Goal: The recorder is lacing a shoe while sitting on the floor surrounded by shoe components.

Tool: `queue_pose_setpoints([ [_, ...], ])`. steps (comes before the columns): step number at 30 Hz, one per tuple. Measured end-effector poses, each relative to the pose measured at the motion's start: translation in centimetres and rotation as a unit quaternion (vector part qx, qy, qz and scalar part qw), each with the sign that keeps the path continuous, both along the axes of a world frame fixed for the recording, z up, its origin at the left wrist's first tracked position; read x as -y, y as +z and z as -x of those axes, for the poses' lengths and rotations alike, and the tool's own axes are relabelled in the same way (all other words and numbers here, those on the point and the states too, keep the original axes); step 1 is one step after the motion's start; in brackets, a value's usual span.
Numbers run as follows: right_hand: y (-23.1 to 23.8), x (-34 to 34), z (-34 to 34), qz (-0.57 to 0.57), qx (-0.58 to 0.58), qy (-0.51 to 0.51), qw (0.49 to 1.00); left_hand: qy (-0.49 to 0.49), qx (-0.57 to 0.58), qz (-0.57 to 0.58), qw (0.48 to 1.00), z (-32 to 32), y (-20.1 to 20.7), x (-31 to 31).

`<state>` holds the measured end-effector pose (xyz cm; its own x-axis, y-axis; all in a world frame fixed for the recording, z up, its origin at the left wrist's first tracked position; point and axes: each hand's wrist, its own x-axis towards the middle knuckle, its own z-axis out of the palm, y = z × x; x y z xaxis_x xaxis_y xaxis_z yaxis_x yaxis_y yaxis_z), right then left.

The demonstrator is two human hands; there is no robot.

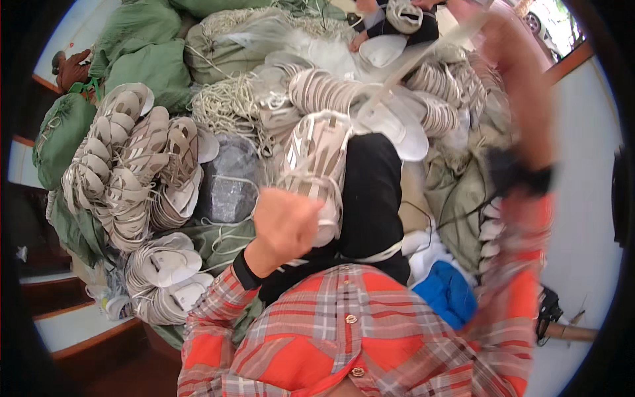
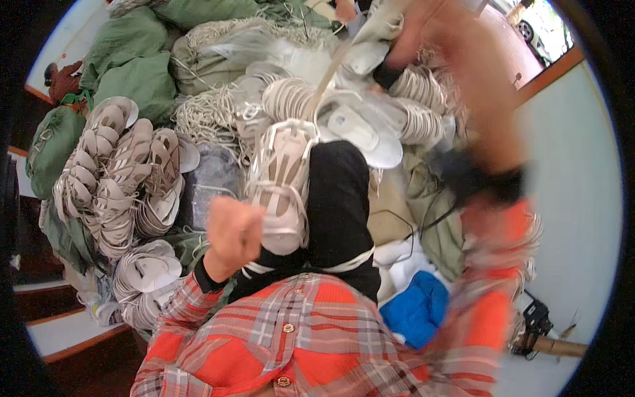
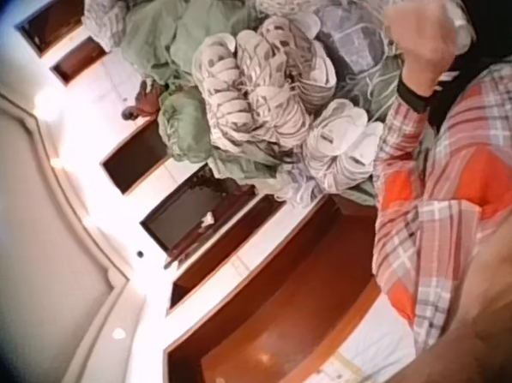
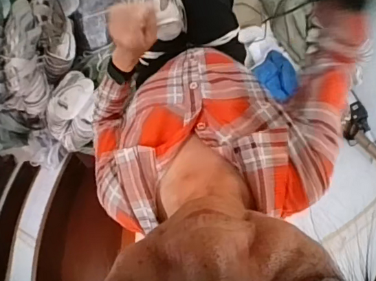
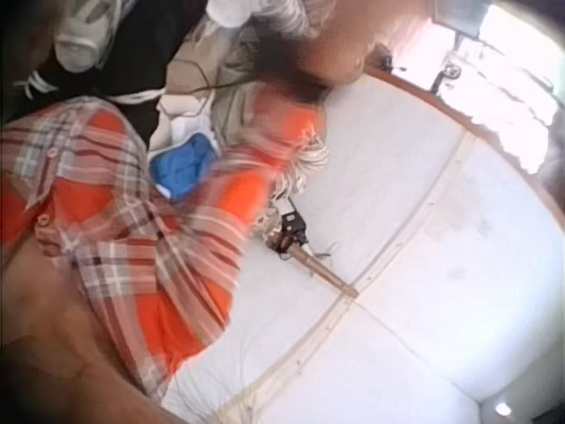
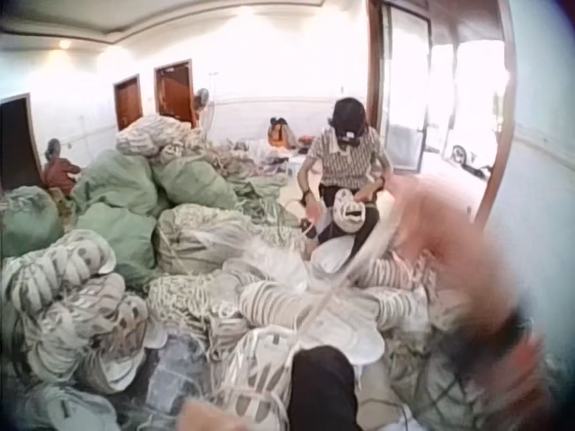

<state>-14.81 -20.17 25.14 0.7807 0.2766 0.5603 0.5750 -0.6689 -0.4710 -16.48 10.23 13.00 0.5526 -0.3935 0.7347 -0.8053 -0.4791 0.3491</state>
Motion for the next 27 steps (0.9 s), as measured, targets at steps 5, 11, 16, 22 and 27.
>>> queue_pose_setpoints([
  [5, 0.0, 3.9, 3.0, -0.014, -0.033, -0.058, 0.998, -0.195, -0.020, -0.121, 0.973, 2.7, -4.7, -1.0],
  [11, 0.8, 8.3, 6.4, -0.022, -0.045, -0.112, 0.992, -0.146, -0.116, -0.052, 0.981, 2.2, -6.0, -1.1],
  [16, 1.7, 11.2, 9.9, -0.026, -0.049, -0.161, 0.985, -0.063, -0.256, -0.102, 0.959, -3.5, -5.6, 0.9],
  [22, 3.4, 14.0, 13.3, -0.027, -0.043, -0.222, 0.974, -0.019, -0.192, 0.004, 0.981, -3.2, -8.3, 1.0],
  [27, 4.9, 15.2, 15.5, -0.025, -0.037, -0.262, 0.964, -0.024, -0.249, -0.001, 0.968, -2.9, -7.0, 2.6],
])
